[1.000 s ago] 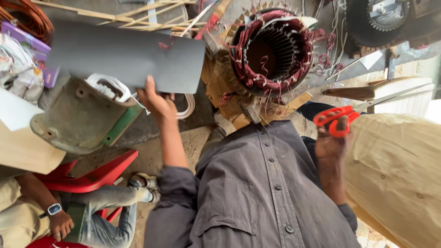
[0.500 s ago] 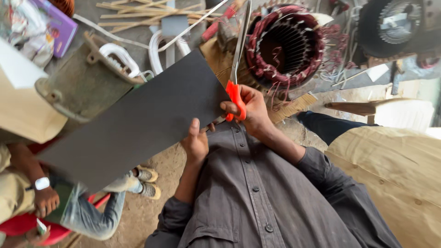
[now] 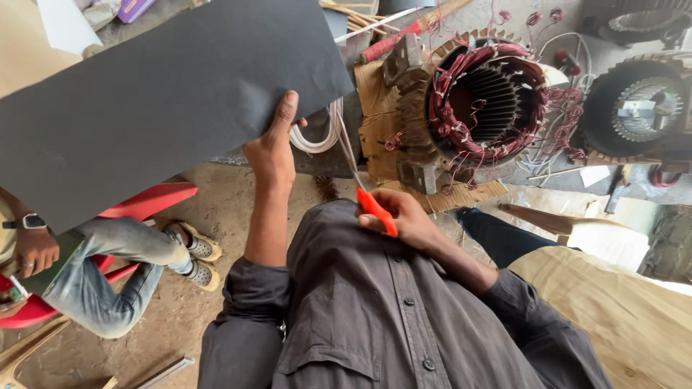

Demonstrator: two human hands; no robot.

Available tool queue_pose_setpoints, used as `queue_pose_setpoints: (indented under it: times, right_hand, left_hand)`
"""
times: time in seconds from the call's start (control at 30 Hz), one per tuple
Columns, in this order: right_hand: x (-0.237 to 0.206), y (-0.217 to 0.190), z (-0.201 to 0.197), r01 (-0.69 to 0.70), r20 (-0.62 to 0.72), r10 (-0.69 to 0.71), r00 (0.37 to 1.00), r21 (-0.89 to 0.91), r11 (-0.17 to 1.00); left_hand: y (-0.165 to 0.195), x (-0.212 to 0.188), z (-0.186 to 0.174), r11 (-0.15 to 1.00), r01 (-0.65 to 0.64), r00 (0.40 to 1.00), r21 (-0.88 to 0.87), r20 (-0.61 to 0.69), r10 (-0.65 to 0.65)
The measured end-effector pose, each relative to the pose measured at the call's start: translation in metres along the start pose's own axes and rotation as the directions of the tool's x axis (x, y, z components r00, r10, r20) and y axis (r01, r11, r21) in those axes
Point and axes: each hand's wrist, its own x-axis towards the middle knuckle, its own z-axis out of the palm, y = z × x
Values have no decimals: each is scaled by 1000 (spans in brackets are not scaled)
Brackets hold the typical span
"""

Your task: The person cuts a piece of black insulating material using scissors and inserts it into the slots of a motor stator. They repeat this process, cutting additional pieces and carefully placing them between the copper windings to insulate the motor components.

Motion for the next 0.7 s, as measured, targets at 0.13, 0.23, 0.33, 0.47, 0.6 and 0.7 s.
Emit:
queue_pose_setpoints:
  times: [0.13,0.23,0.33,0.47,0.6,0.7]
  right_hand:
    - [11,-13,8,15,-12,-14,1000,9,1000]
    - [18,-24,12,35,-38,-34,999,24,999]
    - [22,-34,15,-14,-74,21,997,93,996]
    - [23,-42,15,-18,-97,20,995,29,999]
    - [20,-45,15,-19,-111,20,994,12,1000]
    - [19,-44,16,6,-112,3,994,79,997]
  left_hand:
    - [-6,-5,4,993,-114,989,-21,96,115]
    - [-13,-6,5,995,-99,991,-7,95,99]
    - [-19,-5,5,993,-115,988,14,102,113]
    - [-23,-6,8,992,-118,984,-34,129,122]
    - [-25,-9,13,998,-67,991,-17,115,69]
    - [-27,-9,14,979,-205,970,3,131,203]
